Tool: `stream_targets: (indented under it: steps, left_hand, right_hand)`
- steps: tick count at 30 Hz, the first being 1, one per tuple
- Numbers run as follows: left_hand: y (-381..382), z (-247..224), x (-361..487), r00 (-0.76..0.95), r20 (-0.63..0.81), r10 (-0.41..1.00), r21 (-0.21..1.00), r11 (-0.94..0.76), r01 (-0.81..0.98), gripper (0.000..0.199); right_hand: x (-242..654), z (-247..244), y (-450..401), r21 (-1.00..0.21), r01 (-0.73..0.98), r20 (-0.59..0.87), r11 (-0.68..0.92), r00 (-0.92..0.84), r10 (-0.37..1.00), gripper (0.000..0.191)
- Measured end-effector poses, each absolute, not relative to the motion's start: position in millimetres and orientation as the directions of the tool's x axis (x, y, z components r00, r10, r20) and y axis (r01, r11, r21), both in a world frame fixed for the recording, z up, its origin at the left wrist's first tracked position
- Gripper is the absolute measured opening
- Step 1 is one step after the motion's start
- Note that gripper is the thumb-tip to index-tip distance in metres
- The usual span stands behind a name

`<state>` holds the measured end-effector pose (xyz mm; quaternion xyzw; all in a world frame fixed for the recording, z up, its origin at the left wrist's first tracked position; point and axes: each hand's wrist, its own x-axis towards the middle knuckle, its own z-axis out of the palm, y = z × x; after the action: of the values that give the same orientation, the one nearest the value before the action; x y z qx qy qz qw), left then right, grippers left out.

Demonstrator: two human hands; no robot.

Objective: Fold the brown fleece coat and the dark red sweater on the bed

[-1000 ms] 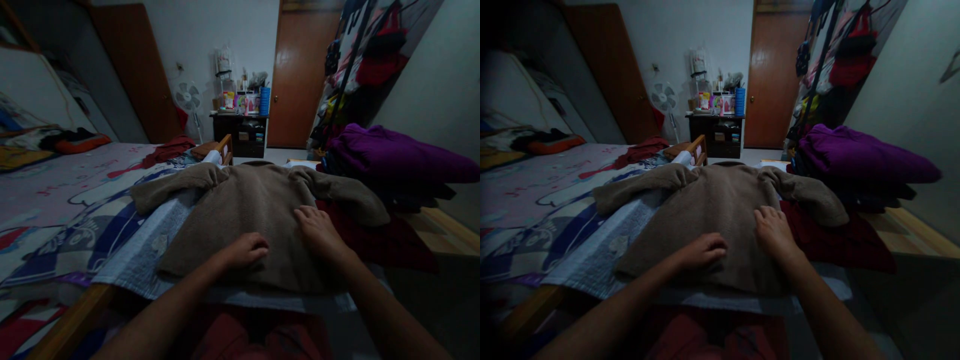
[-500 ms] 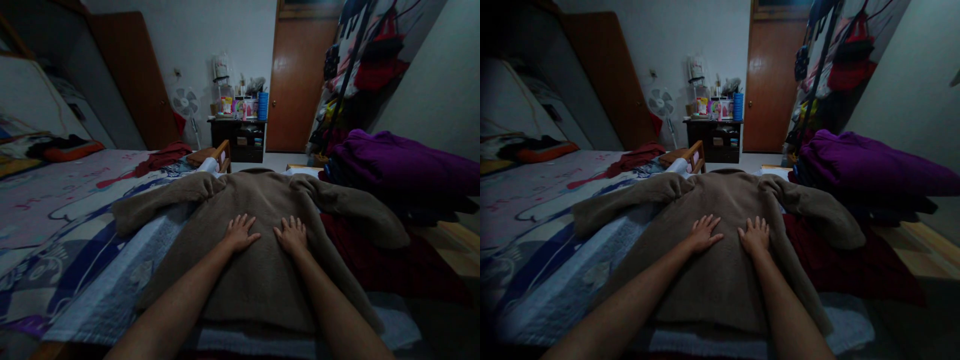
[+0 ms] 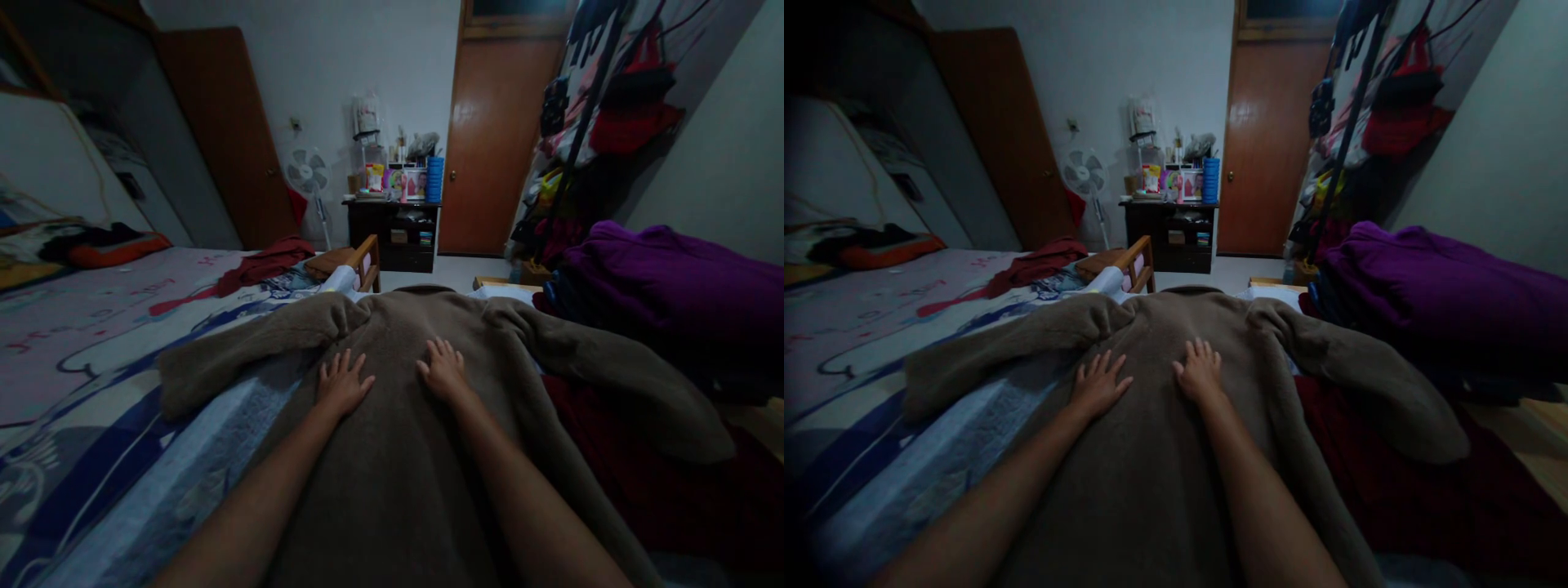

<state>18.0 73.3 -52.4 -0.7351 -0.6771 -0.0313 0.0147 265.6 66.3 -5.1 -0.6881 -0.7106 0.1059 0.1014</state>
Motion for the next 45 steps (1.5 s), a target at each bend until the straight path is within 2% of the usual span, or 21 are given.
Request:
stream_targets:
  steps: [3, 5, 7, 12, 15, 17, 19, 22, 25, 29, 35, 40, 42, 45]
  left_hand:
    - [73, -55, 17, 0.182, 0.075, 0.980, 0.045, -0.186, 0.982, 0.066]
    - [76, -54, 15, 0.175, 0.059, 0.983, 0.076, -0.179, 0.981, 0.072]
    - [82, -51, 14, 0.129, 0.044, 0.991, 0.101, -0.133, 0.986, 0.077]
    - [104, -35, 16, -0.058, -0.047, 0.997, 0.109, 0.062, 0.992, 0.075]
    - [115, -30, 30, -0.180, -0.081, 0.980, 0.065, 0.186, 0.980, 0.077]
    - [121, -30, 45, -0.218, -0.033, 0.975, 0.027, 0.219, 0.975, 0.071]
    - [128, -30, 64, -0.121, 0.079, 0.989, 0.026, 0.119, 0.992, 0.061]
    - [143, -32, 92, 0.188, 0.199, 0.962, 0.088, -0.209, 0.974, 0.055]
    - [161, -37, 111, 0.294, 0.112, 0.949, 0.184, -0.311, 0.933, 0.061]
    - [181, -48, 112, 0.250, -0.026, 0.968, 0.211, -0.239, 0.948, 0.079]
    - [204, -55, 74, 0.149, -0.007, 0.989, 0.132, -0.147, 0.980, 0.080]
    - [223, -52, 40, 0.134, 0.030, 0.991, 0.050, -0.135, 0.990, 0.078]
    - [230, -52, 33, 0.088, 0.044, 0.995, 0.049, -0.090, 0.995, 0.077]
    - [240, -54, 29, -0.071, 0.019, 0.997, 0.114, 0.068, 0.991, 0.079]
  right_hand:
    - [249, -19, 85, -0.335, 0.922, 0.020, 0.194, -0.199, 0.980, 0.065]
    - [256, -29, 94, -0.337, 0.918, -0.004, 0.210, -0.225, 0.974, 0.064]
    - [275, -37, 103, -0.306, 0.940, -0.031, 0.150, -0.167, 0.985, 0.064]
    - [325, -44, 123, -0.143, 0.981, -0.083, -0.132, 0.121, 0.989, 0.062]
    - [333, -46, 127, -0.103, 0.981, -0.048, -0.166, 0.162, 0.986, 0.064]
    - [332, -48, 126, -0.091, 0.982, -0.018, -0.163, 0.162, 0.987, 0.063]
    - [330, -50, 125, -0.092, 0.982, 0.001, -0.165, 0.166, 0.986, 0.063]
    - [328, -51, 125, -0.101, 0.979, 0.011, -0.176, 0.178, 0.984, 0.062]
    - [328, -51, 125, -0.105, 0.979, 0.029, -0.175, 0.179, 0.983, 0.062]
    - [329, -52, 125, -0.108, 0.978, 0.027, -0.180, 0.184, 0.983, 0.061]
    - [331, -60, 128, -0.122, 0.972, 0.044, -0.200, 0.207, 0.977, 0.061]
    - [331, -62, 128, -0.129, 0.973, 0.044, -0.192, 0.199, 0.979, 0.060]
    - [331, -61, 127, -0.132, 0.973, 0.039, -0.191, 0.197, 0.980, 0.061]
    - [332, -60, 126, -0.140, 0.973, 0.049, -0.184, 0.192, 0.980, 0.060]
